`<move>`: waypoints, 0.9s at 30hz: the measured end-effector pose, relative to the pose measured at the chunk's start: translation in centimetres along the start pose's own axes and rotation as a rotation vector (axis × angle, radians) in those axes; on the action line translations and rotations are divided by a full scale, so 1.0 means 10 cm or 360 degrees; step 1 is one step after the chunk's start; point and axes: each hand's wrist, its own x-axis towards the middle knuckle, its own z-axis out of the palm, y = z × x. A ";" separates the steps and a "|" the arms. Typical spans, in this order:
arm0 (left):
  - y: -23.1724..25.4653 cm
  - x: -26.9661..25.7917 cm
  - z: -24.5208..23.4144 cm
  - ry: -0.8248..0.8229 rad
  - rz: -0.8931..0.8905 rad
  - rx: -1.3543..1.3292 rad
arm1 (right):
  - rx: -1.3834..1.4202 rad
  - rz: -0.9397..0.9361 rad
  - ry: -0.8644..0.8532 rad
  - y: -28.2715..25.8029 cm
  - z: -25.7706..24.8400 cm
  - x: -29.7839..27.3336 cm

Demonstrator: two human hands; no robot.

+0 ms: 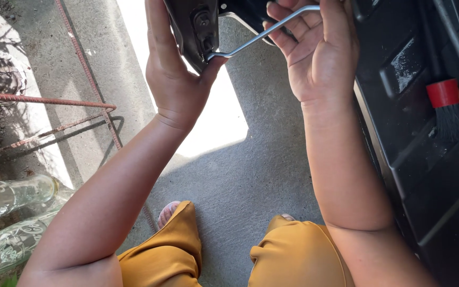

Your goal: The person uses a silver wrench to tighten bolts on a black metal hinge or bracket attached to a larger black structure. The person holds the bracket steady with their left hand while turning the wrench with their right hand.

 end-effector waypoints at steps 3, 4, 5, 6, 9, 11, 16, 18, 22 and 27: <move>0.15 0.05 -0.05 0.0009 -0.0280 0.0129 | -0.0129 0.0217 0.0271 -0.05 0.04 0.00; 0.18 0.06 -0.06 0.0004 -0.0312 0.0114 | -0.0154 0.0211 0.0299 -0.07 0.08 -0.03; 0.20 0.06 -0.06 -0.0001 -0.0344 0.0099 | -0.0179 0.0204 0.0328 -0.10 0.11 -0.06; 0.18 0.05 -0.06 -0.0004 -0.0349 0.0103 | -0.0179 0.0211 0.0329 -0.12 0.16 -0.13; 0.10 0.04 -0.05 -0.0025 -0.0269 0.0112 | -0.0527 -0.0109 -0.0021 -0.18 0.38 -0.37; 0.04 0.00 -0.04 -0.0089 -0.0160 0.0264 | -0.0835 -0.0484 -0.0368 -0.18 0.63 -0.60; 0.35 0.08 -0.18 0.0001 -0.0509 -0.0251 | -0.1838 -0.1164 -0.0726 0.07 0.94 -0.96; 0.42 0.12 -0.25 -0.0007 -0.0856 -0.0709 | -0.2134 -0.1617 -0.0769 0.32 1.01 -1.08; 0.40 0.13 -0.22 -0.0058 -0.0708 -0.0644 | -0.2410 -0.1940 -0.0777 0.56 1.08 -1.21; 0.25 0.08 -0.20 -0.0097 -0.0555 -0.0552 | -0.2406 -0.1903 -0.0862 0.67 1.04 -1.24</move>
